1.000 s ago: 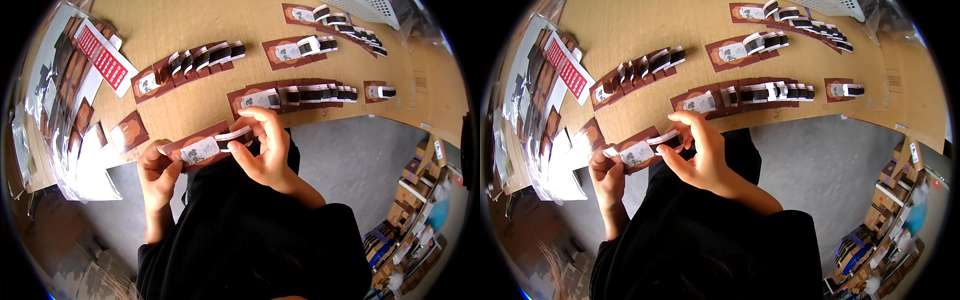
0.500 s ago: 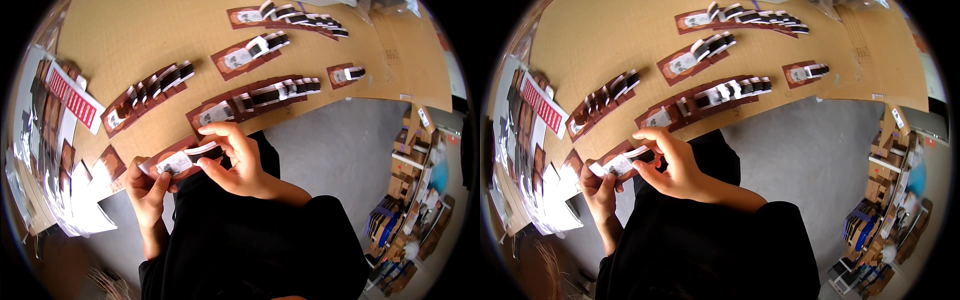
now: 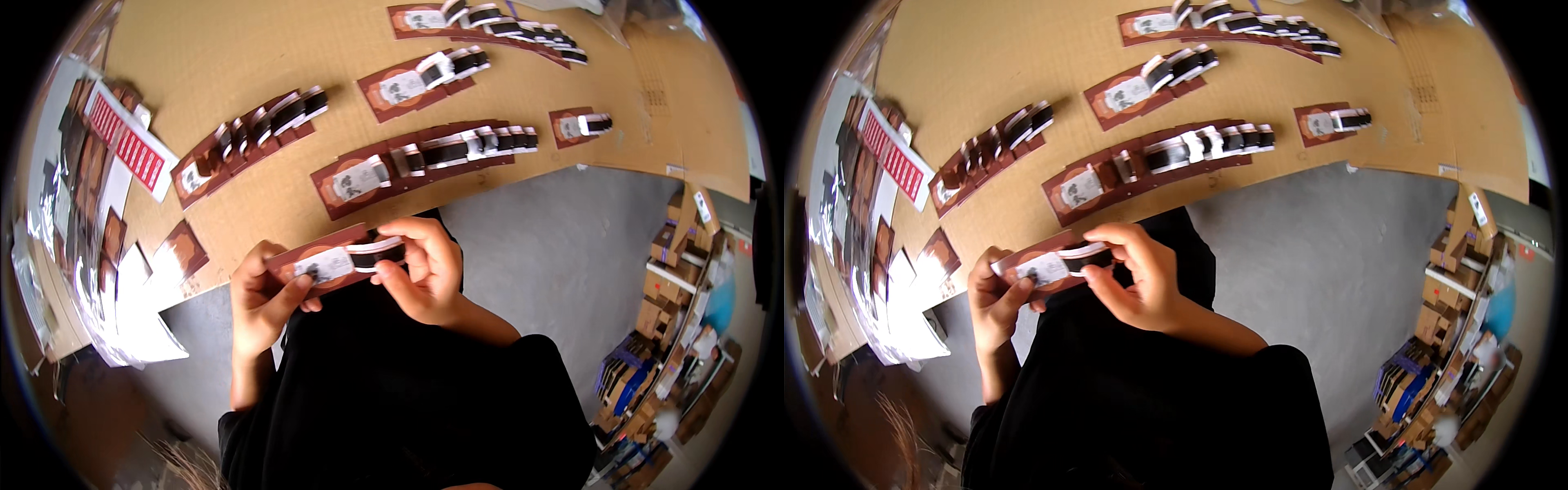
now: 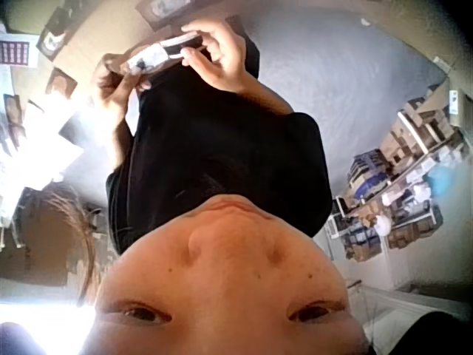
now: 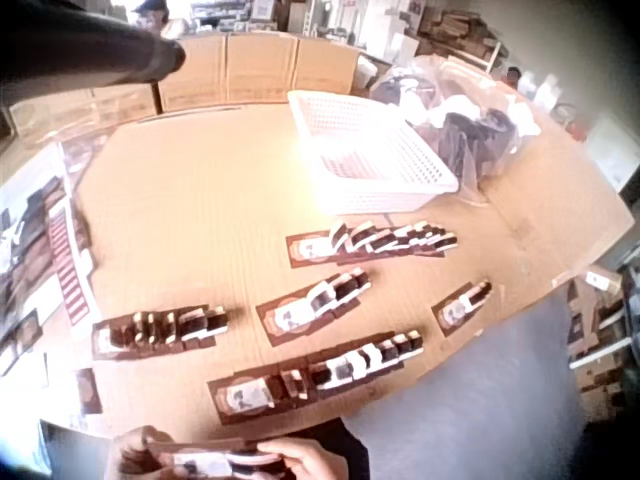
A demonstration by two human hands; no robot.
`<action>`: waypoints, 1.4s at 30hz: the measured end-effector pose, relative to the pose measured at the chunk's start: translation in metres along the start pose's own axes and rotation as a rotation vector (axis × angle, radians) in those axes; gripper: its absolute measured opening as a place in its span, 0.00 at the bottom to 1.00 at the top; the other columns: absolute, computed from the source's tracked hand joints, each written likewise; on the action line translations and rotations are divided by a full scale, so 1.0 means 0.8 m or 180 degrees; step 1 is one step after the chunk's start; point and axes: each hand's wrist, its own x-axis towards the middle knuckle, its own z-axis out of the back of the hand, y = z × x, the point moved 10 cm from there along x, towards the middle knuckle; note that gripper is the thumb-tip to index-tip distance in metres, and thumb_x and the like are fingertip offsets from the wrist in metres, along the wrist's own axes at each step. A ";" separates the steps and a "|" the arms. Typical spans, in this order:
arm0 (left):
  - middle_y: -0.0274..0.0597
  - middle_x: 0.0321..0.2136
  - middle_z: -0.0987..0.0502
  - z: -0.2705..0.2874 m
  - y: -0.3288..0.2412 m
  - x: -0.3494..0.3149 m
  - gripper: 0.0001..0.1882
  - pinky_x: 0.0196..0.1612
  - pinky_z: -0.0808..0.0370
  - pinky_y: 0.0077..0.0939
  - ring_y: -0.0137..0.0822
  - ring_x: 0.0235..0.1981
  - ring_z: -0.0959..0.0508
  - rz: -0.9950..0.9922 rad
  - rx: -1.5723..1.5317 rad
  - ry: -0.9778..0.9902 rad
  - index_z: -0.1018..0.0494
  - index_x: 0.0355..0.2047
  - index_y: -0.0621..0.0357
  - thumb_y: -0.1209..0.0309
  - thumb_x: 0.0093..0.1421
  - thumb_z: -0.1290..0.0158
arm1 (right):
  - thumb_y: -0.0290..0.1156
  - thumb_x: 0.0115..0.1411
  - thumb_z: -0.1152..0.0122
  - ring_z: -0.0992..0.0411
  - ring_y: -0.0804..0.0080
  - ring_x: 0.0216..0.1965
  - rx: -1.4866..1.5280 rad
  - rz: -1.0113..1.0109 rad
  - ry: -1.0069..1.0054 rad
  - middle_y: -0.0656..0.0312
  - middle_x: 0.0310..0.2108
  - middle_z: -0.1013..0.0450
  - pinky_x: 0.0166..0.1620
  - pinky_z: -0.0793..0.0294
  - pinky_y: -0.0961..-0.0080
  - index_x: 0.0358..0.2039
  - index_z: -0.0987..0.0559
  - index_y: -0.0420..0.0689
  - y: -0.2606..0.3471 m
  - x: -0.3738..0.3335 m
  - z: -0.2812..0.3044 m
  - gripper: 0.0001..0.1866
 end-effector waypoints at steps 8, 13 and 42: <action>0.40 0.25 0.28 0.004 0.019 -0.001 0.05 0.23 0.29 0.16 0.27 0.21 0.25 0.0377 0.0008 0.0013 0.36 0.34 0.67 0.78 0.57 0.55 | 0.21 0.56 0.51 0.30 0.76 0.28 0.0623 -0.0469 -0.0370 0.52 0.33 0.30 0.28 0.26 0.80 0.41 0.39 0.32 -0.031 -0.008 0.007 0.13; 0.41 0.27 0.28 0.008 0.015 -0.003 0.06 0.23 0.29 0.16 0.27 0.21 0.25 0.0363 -0.0173 -0.0034 0.36 0.35 0.68 0.78 0.57 0.55 | 0.22 0.57 0.52 0.30 0.75 0.20 0.0363 -0.0629 -0.0275 0.55 0.28 0.29 0.24 0.31 0.84 0.38 0.38 0.34 -0.041 -0.006 0.007 0.10; 0.38 0.23 0.27 0.071 -0.001 -0.016 0.06 0.20 0.30 0.14 0.24 0.19 0.26 -0.0054 -0.0447 -0.0319 0.34 0.36 0.66 0.79 0.57 0.55 | 0.25 0.57 0.52 0.32 0.73 0.20 0.0213 -0.0458 0.0209 0.49 0.31 0.30 0.22 0.29 0.80 0.41 0.39 0.34 -0.028 0.033 -0.063 0.13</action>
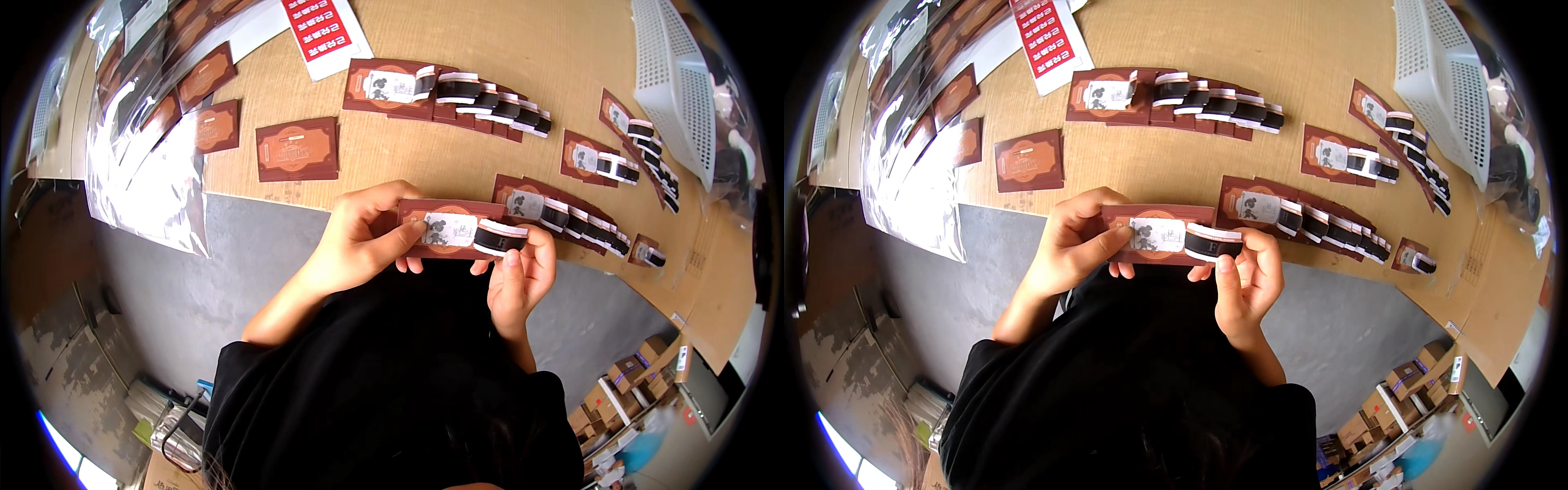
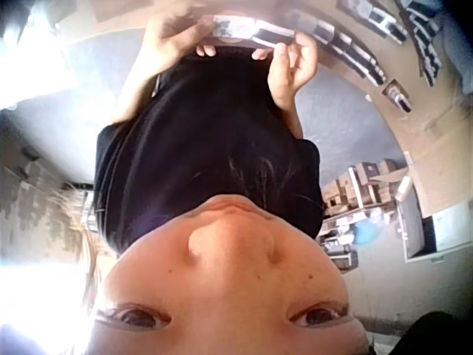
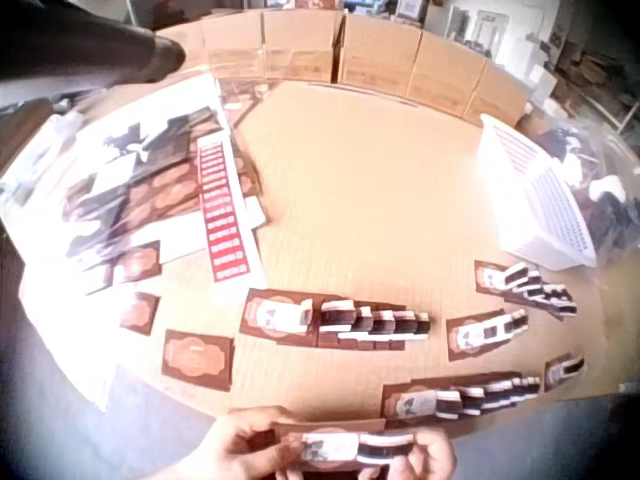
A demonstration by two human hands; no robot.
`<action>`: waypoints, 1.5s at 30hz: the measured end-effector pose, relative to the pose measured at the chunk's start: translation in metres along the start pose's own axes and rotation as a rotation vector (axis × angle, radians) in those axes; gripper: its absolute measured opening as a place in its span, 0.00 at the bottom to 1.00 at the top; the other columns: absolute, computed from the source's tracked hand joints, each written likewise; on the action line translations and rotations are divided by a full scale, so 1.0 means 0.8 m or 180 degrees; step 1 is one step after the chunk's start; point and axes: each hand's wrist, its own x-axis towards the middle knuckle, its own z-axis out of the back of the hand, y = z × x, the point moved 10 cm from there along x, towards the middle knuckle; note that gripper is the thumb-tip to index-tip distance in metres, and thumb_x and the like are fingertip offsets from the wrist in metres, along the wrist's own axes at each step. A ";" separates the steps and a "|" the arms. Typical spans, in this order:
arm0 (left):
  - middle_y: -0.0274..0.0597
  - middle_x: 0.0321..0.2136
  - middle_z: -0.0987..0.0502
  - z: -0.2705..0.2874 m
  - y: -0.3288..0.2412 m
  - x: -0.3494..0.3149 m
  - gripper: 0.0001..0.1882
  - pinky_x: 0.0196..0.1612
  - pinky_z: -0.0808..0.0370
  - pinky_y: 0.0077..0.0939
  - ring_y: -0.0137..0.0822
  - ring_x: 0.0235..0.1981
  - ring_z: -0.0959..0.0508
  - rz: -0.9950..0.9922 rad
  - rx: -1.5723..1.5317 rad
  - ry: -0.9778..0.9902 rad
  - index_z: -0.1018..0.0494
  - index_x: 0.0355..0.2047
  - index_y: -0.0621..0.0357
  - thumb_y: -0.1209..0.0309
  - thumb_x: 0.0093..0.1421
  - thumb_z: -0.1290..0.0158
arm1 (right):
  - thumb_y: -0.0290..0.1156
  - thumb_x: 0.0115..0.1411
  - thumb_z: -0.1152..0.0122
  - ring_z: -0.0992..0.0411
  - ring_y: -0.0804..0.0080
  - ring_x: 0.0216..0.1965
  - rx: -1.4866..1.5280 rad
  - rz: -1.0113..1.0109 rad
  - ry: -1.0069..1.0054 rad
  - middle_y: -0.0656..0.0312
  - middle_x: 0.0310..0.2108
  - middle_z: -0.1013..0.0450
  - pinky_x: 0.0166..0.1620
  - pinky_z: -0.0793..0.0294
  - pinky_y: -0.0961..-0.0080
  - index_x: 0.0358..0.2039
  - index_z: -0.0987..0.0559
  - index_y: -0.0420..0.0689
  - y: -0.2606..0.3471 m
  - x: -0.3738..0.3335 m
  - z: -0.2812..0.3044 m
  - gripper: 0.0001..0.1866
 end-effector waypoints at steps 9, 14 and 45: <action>0.43 0.25 0.26 0.105 -0.120 0.003 0.09 0.21 0.27 0.15 0.27 0.21 0.24 -0.0780 0.1102 -0.0747 0.34 0.37 0.68 0.77 0.56 0.52 | 0.28 0.57 0.51 0.33 0.73 0.18 -0.0068 0.0054 0.0128 0.55 0.24 0.32 0.23 0.32 0.80 0.39 0.37 0.37 -0.005 0.000 -0.007 0.12; 0.42 0.29 0.26 0.159 -0.161 0.031 0.18 0.23 0.29 0.12 0.22 0.22 0.27 -0.1084 0.2391 -0.1120 0.35 0.47 0.63 0.79 0.55 0.54 | 0.28 0.57 0.51 0.33 0.74 0.19 -0.0117 0.0021 0.0204 0.55 0.25 0.31 0.24 0.32 0.81 0.39 0.36 0.37 -0.007 -0.002 -0.014 0.11; 0.39 0.41 0.33 0.129 -0.133 -0.033 0.33 0.51 0.39 0.33 0.41 0.47 0.37 -0.0967 0.5013 -0.1007 0.30 0.41 0.52 0.69 0.29 0.34 | 0.25 0.56 0.51 0.34 0.79 0.20 -0.0410 -0.0017 0.0434 0.58 0.27 0.30 0.25 0.36 0.85 0.36 0.34 0.38 -0.015 -0.003 -0.020 0.07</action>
